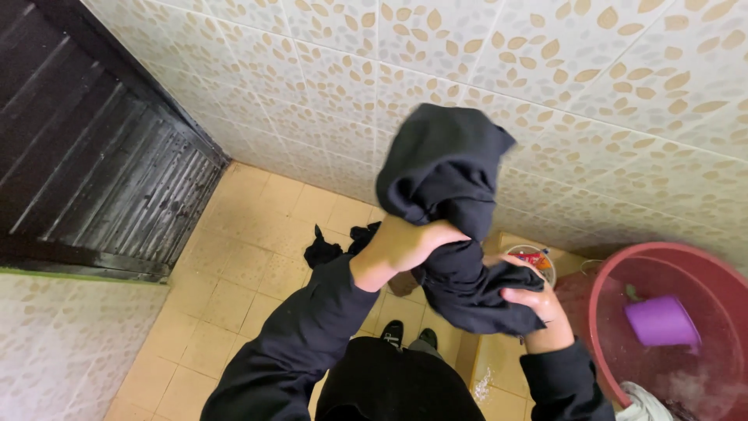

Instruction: Rinsing clothes by hand using a plastic scoop to pour water from a bucket onto the garments.

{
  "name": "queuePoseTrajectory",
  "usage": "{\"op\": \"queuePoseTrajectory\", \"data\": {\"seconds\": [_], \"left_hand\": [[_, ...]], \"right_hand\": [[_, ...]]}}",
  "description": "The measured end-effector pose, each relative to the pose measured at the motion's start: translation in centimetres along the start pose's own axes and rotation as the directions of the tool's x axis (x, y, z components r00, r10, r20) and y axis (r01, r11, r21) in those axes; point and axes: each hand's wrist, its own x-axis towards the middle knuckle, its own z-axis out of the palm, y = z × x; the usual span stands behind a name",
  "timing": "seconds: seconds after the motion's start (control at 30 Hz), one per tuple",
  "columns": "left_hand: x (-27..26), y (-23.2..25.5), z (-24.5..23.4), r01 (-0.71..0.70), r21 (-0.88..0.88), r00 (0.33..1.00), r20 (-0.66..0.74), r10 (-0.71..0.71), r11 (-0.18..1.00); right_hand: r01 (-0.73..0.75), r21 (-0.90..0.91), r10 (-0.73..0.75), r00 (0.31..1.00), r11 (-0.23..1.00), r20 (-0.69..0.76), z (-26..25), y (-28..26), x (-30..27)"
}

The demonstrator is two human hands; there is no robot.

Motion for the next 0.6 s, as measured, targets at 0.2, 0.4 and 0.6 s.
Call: {"op": "queuePoseTrajectory", "data": {"seconds": [0.2,0.4,0.6], "left_hand": [[2.8,-3.5,-4.4,-0.339,0.087,0.925,-0.148,0.349,0.937],[3.4,-4.8,-4.0,-0.117,-0.533,0.984,-0.179,0.024,0.838],[1.8,-4.9,-1.9,-0.073,-0.785,0.980,0.059,0.192,0.616]], "right_hand": [[0.367,-0.589,-0.186,0.920,0.720,0.346,7.1,-10.0,-4.2],[0.432,-0.689,-0.100,0.879,0.582,0.467,11.1,-13.4,-3.7],[0.383,-0.620,-0.276,0.924,0.685,0.266,14.0,-6.8,1.5]]}}
